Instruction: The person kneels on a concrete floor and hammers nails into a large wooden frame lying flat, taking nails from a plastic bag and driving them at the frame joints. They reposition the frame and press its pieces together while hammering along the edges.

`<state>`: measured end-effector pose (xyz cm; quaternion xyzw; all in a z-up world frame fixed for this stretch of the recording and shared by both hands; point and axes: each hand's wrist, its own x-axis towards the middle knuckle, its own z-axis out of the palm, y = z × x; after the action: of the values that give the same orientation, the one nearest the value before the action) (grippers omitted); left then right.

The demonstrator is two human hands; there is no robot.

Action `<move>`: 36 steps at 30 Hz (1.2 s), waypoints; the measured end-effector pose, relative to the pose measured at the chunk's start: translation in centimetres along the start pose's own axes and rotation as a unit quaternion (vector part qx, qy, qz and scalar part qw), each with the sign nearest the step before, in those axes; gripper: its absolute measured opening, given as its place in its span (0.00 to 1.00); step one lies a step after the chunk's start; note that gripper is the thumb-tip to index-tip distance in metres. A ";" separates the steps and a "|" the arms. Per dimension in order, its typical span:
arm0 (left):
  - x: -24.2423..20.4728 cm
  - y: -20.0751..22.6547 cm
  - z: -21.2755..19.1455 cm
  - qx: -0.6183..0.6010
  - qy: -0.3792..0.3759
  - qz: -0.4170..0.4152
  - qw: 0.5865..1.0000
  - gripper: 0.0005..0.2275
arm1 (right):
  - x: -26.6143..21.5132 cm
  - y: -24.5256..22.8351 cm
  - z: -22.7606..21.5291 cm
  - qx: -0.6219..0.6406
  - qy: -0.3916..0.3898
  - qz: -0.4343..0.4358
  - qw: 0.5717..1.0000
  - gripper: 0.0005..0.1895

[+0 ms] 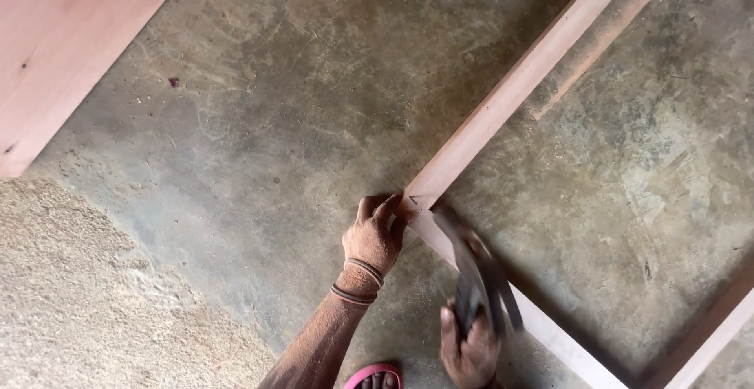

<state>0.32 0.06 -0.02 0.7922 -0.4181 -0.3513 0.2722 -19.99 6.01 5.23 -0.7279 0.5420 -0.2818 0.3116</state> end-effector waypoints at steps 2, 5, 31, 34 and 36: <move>0.1 0.0 0.1 0.004 -0.003 -0.002 1.000 0.16 | -1.4 -0.6 -0.5 0.039 0.056 -0.054 0.996 0.25; 0.1 -0.3 0.3 0.008 -0.001 0.006 1.000 0.17 | -6.7 2.8 0.0 0.067 0.067 0.135 0.986 0.18; 0.3 -1.2 0.3 0.023 0.017 0.055 0.998 0.17 | -2.1 -2.9 7.9 0.508 0.045 0.510 0.692 0.20; 0.3 -0.8 0.1 0.027 0.015 0.052 0.998 0.17 | -0.9 -3.7 8.2 0.510 0.004 0.505 0.696 0.18; 0.4 -0.7 -0.1 0.028 0.012 0.048 0.998 0.18 | -1.0 -1.1 7.5 0.486 -0.004 0.461 0.743 0.19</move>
<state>0.93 0.11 -0.62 0.7827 -0.4620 -0.3166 0.2716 -13.94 8.36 1.18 -0.1403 0.5997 -0.3262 0.7171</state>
